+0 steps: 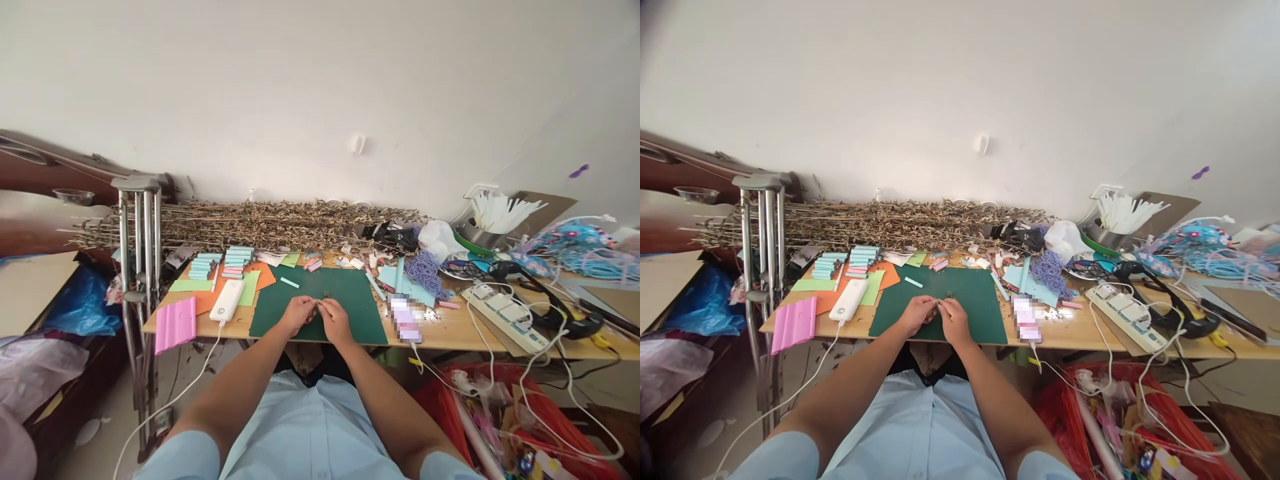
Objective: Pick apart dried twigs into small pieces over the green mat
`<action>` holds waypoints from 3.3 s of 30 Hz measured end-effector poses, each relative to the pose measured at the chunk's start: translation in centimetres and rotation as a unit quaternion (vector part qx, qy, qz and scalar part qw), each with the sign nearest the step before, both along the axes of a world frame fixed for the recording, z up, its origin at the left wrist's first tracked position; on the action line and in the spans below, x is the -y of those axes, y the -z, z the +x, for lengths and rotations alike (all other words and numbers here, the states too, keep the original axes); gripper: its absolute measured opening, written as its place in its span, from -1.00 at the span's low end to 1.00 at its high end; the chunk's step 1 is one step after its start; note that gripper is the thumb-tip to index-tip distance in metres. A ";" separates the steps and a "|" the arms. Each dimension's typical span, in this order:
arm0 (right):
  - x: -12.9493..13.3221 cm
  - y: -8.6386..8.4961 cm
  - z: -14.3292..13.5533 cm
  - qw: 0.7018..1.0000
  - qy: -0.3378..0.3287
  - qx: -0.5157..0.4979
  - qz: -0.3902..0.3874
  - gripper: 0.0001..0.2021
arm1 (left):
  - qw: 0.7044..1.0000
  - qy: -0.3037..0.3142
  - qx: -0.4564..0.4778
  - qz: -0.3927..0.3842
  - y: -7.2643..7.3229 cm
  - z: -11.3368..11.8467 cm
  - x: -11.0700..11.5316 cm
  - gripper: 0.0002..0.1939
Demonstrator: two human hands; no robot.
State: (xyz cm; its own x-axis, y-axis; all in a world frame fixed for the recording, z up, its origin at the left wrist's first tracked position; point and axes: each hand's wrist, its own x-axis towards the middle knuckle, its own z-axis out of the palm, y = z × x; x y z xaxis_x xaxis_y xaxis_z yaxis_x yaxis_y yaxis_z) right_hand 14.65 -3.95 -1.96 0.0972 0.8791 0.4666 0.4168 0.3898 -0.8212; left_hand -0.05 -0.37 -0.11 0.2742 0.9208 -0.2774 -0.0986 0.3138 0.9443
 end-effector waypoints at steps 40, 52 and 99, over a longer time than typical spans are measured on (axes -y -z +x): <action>-0.1 0.4 2.0 0.989 -0.003 0.150 0.000 -0.73 | 0.998 0.024 -0.053 0.027 -0.4 0.9 -0.3 -0.87; -0.7 -0.5 0.7 0.967 0.005 -0.143 -0.211 -0.85 | 0.998 0.025 -0.048 0.032 -0.4 0.7 -0.2 -0.86; -1.9 -1.8 2.0 0.965 0.002 -0.121 -0.234 -0.85 | 0.995 0.048 -0.070 0.048 -0.5 0.5 0.1 -0.83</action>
